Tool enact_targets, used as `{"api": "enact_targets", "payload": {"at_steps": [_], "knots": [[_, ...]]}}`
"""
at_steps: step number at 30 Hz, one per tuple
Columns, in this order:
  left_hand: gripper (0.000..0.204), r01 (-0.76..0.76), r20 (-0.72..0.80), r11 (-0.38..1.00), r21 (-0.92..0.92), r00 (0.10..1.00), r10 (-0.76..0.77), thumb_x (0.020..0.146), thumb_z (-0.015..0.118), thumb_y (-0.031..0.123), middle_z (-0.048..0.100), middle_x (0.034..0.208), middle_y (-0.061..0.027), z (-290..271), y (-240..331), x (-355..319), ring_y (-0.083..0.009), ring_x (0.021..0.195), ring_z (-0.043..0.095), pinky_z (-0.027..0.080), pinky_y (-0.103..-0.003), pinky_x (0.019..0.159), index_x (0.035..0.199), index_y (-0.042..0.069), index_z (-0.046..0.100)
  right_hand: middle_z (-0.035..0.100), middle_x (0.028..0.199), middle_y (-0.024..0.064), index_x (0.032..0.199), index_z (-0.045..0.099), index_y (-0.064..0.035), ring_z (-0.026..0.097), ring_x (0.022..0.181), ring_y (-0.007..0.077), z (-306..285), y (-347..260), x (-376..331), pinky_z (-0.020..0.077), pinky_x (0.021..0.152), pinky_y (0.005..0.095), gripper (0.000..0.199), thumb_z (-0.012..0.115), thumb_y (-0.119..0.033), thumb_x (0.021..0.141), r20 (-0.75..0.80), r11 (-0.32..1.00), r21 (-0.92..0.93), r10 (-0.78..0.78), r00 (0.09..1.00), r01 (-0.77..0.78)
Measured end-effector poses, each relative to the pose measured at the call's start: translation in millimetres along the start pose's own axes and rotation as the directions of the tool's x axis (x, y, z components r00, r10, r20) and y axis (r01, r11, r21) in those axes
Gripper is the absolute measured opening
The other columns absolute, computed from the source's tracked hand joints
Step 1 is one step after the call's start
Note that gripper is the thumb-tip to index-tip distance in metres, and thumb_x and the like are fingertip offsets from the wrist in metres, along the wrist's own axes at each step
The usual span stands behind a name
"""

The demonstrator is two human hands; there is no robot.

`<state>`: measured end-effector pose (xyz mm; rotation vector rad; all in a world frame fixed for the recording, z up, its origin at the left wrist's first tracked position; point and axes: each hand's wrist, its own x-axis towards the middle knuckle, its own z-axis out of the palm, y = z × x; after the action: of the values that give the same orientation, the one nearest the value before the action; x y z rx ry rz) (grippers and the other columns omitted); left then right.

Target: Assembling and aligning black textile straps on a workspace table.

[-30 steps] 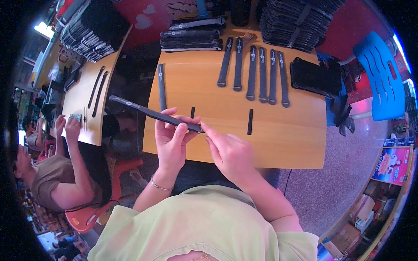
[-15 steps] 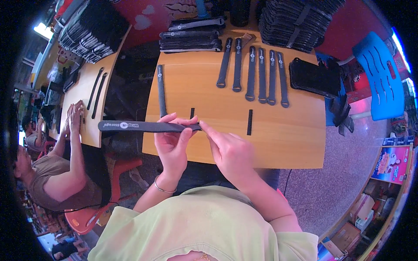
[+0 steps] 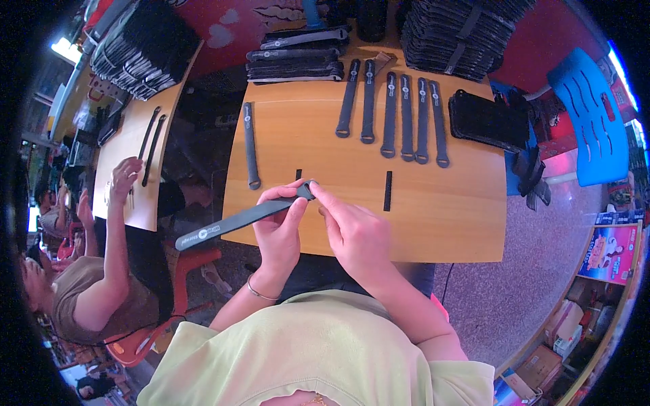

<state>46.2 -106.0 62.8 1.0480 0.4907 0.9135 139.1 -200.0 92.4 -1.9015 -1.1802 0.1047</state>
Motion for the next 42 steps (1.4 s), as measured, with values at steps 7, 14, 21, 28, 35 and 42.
{"api": "enact_targets", "payload": {"at_steps": [7,14,21,28,35,42], "knots": [[0.020,-0.134,-0.003,0.976,0.171,0.991,0.137,0.082,0.063,-0.008,0.057,0.110,-0.0117,-2,-5,0,-0.0132,0.097,0.057,0.048,-0.022,0.080,0.098,0.001,0.055,0.068,0.078,0.0114,0.121,0.060,-0.0123,0.066,0.065,0.0227,2,0,2,0.0496,0.058,0.0313,0.046,0.059,0.007,0.080,0.004,0.997,0.082,0.008,1.000,-0.009],[0.020,-0.172,0.027,0.944,0.283,0.985,0.172,0.081,0.065,-0.007,0.056,0.109,-0.0110,-5,-6,1,-0.0096,0.089,0.056,0.046,-0.017,0.068,0.096,0.001,0.056,0.068,0.083,0.0146,0.122,0.059,-0.0122,0.068,0.073,0.0223,3,2,1,0.0513,0.063,0.0308,0.046,0.057,0.009,0.081,0.056,0.983,0.164,0.071,0.996,-0.079],[0.020,-0.086,0.054,0.968,0.237,0.996,0.075,0.082,0.064,-0.007,0.055,0.107,-0.0103,-3,-1,-2,-0.0116,0.096,0.057,0.048,-0.019,0.077,0.098,0.000,0.053,0.068,0.077,0.0086,0.126,0.056,-0.0169,0.066,0.068,0.0231,2,15,4,0.0511,0.059,0.0348,0.047,0.057,0.001,0.083,0.019,0.983,0.182,0.002,1.000,-0.006],[0.020,-0.036,0.008,0.987,0.154,0.999,0.035,0.084,0.062,-0.007,0.059,0.108,-0.0128,-5,-2,4,-0.0109,0.096,0.058,0.048,-0.019,0.079,0.100,0.000,0.052,0.067,0.074,0.0082,0.123,0.055,-0.0143,0.065,0.064,0.0232,-6,4,2,0.0499,0.057,0.0345,0.040,0.060,-0.005,0.084,0.065,0.973,0.188,0.123,0.990,-0.133],[0.021,-0.037,0.024,0.986,0.161,0.999,0.034,0.084,0.062,-0.008,0.059,0.110,-0.0136,-5,-1,5,-0.0104,0.094,0.059,0.048,-0.020,0.080,0.101,0.001,0.051,0.063,0.067,0.0088,0.123,0.055,-0.0154,0.062,0.058,0.0244,-6,3,2,0.0466,0.053,0.0360,0.041,0.062,-0.007,0.084,0.058,0.996,0.047,0.067,0.996,-0.069],[0.020,-0.040,0.044,0.985,0.169,0.999,0.033,0.083,0.062,-0.008,0.057,0.108,-0.0115,-6,-2,3,-0.0119,0.096,0.058,0.048,-0.021,0.081,0.099,0.000,0.052,0.062,0.066,0.0099,0.122,0.057,-0.0153,0.062,0.059,0.0250,-4,8,0,0.0463,0.053,0.0368,0.040,0.062,-0.006,0.083,0.037,0.998,0.060,0.022,0.999,-0.024]]}}
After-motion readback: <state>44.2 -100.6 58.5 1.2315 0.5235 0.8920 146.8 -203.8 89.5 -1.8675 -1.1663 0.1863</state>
